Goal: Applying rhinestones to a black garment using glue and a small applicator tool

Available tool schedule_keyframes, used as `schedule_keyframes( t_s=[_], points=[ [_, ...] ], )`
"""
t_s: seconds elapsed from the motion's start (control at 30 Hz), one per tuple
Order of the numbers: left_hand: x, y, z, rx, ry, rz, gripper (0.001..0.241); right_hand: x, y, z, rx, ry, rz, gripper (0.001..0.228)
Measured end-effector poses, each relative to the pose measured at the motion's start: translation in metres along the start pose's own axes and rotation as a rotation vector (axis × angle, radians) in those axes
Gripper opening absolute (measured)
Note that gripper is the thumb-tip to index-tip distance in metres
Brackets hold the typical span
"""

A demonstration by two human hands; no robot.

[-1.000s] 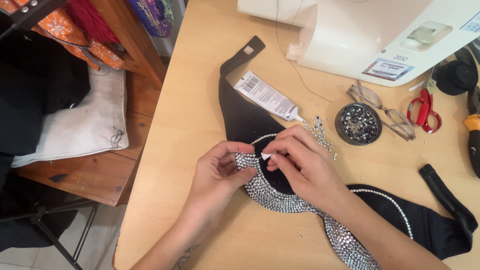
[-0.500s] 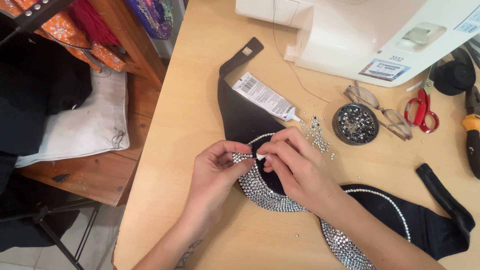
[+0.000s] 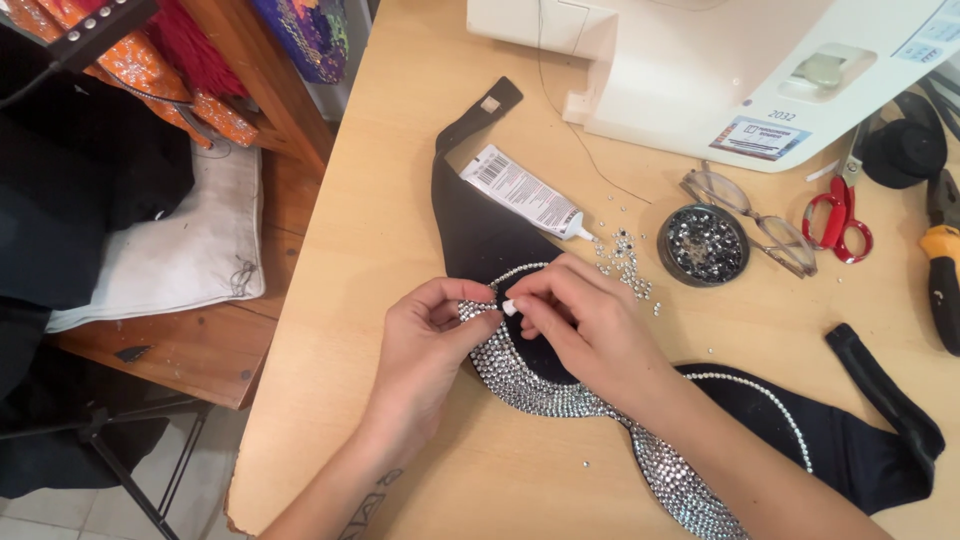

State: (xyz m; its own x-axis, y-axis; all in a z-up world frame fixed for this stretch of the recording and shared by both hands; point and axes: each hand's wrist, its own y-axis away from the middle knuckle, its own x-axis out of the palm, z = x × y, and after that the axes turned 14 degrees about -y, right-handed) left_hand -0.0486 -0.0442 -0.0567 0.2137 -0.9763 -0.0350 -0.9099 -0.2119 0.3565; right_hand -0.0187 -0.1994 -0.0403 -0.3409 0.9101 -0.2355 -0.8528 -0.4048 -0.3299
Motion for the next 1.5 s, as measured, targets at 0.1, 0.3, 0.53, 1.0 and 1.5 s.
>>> schedule_keyframes(
  t_s=[0.1, 0.3, 0.53, 1.0, 1.5],
  points=[
    [0.001, 0.000, 0.000, -0.001, -0.020, -0.002, 0.024, 0.002, 0.002, -0.006, 0.015, 0.037, -0.014, 0.006],
    [0.001, -0.001, 0.003, -0.024, -0.003, -0.015, 0.026, 0.000, -0.001, -0.007, 0.120, -0.212, -0.004, 0.009],
    [0.001, 0.000, 0.002, -0.021, -0.016, -0.030, 0.026, -0.001, 0.003, -0.022, 0.203, -0.317, 0.000, 0.012],
    [-0.001, 0.000, -0.002, -0.074, 0.051, -0.008, 0.026, 0.007, 0.007, -0.011, 0.211, -0.289, -0.178, 0.011],
    [-0.007, 0.001, -0.006, -0.081, 0.110, 0.067, 0.028, 0.017, 0.002, 0.007, 0.016, 0.072, -0.207, 0.011]
  ],
)
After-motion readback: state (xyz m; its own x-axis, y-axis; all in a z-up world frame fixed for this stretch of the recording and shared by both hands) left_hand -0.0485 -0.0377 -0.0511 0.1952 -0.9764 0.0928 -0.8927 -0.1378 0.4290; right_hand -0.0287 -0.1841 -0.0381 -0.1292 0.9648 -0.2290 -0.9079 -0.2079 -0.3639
